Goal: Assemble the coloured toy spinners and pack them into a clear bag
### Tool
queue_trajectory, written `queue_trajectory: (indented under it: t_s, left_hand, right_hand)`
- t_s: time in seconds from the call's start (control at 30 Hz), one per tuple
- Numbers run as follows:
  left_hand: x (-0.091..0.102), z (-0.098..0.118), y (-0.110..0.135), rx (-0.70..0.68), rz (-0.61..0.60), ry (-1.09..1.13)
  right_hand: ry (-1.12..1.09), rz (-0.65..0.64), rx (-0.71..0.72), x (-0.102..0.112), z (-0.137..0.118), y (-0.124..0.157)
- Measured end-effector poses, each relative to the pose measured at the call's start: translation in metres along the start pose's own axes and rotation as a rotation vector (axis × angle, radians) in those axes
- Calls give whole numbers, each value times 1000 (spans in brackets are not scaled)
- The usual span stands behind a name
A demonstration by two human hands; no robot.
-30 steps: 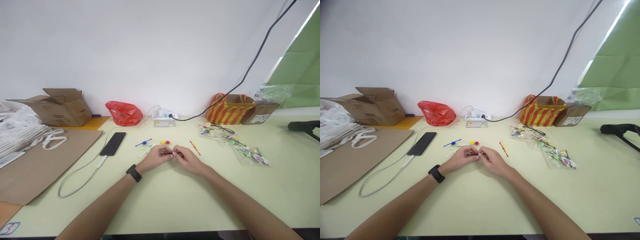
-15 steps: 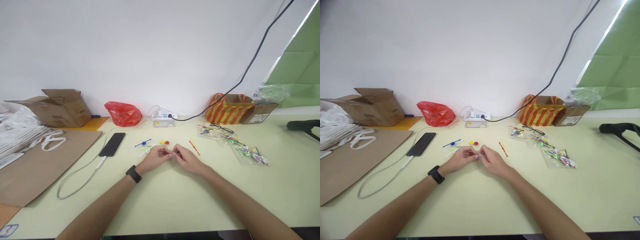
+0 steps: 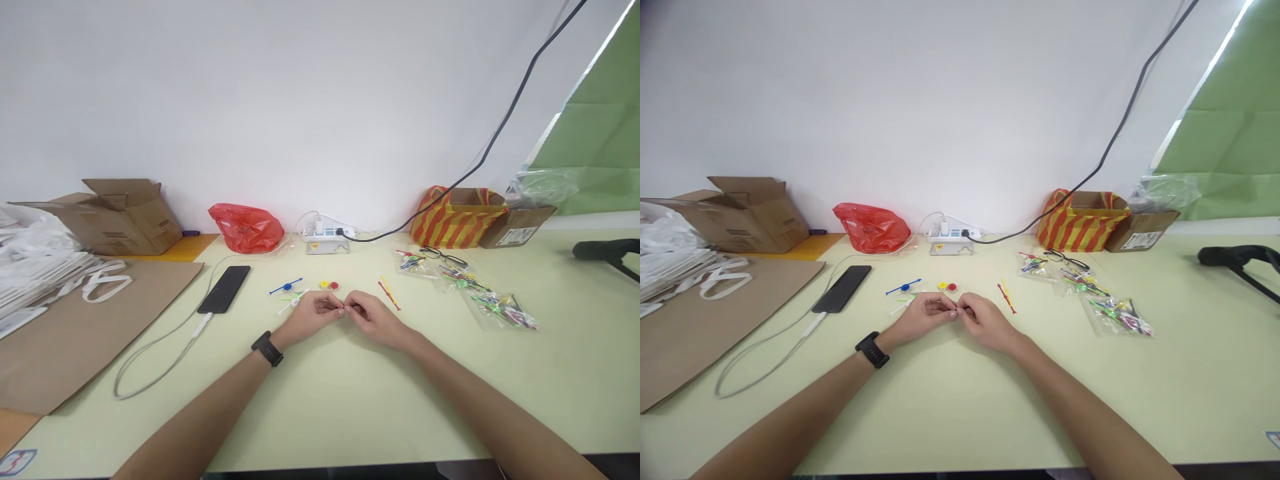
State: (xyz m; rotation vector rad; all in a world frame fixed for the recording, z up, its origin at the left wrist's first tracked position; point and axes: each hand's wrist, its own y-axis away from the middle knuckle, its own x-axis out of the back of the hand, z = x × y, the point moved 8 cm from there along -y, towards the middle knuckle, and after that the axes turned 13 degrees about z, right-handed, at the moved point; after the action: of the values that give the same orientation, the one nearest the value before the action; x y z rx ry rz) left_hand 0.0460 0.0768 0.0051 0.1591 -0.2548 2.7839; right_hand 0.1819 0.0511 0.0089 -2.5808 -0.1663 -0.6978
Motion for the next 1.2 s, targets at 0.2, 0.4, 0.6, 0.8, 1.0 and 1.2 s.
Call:
queue_trajectory:
  t_s: [0.2,0.4,0.6,0.8,1.0,1.2]
  left_hand:
    - [1,-2,-2,-8,28,16]
    - [0,0,-1,-6,32,25]
    - [2,-2,-2,-28,39,14]
    - [0,4,0,-91,13,-21]
    - [6,7,-1,-66,94,2]
    - [5,7,-3,47,5,141]
  right_hand:
    - [-132,-11,-58,-5,8,-2]
    - [-42,9,-85,-1,7,0]
    - [42,4,-55,0,3,1]
    - [51,17,-24,0,-2,1]
    - [-70,39,-35,2,-2,0]
    - [-181,66,-25,8,-3,-7]
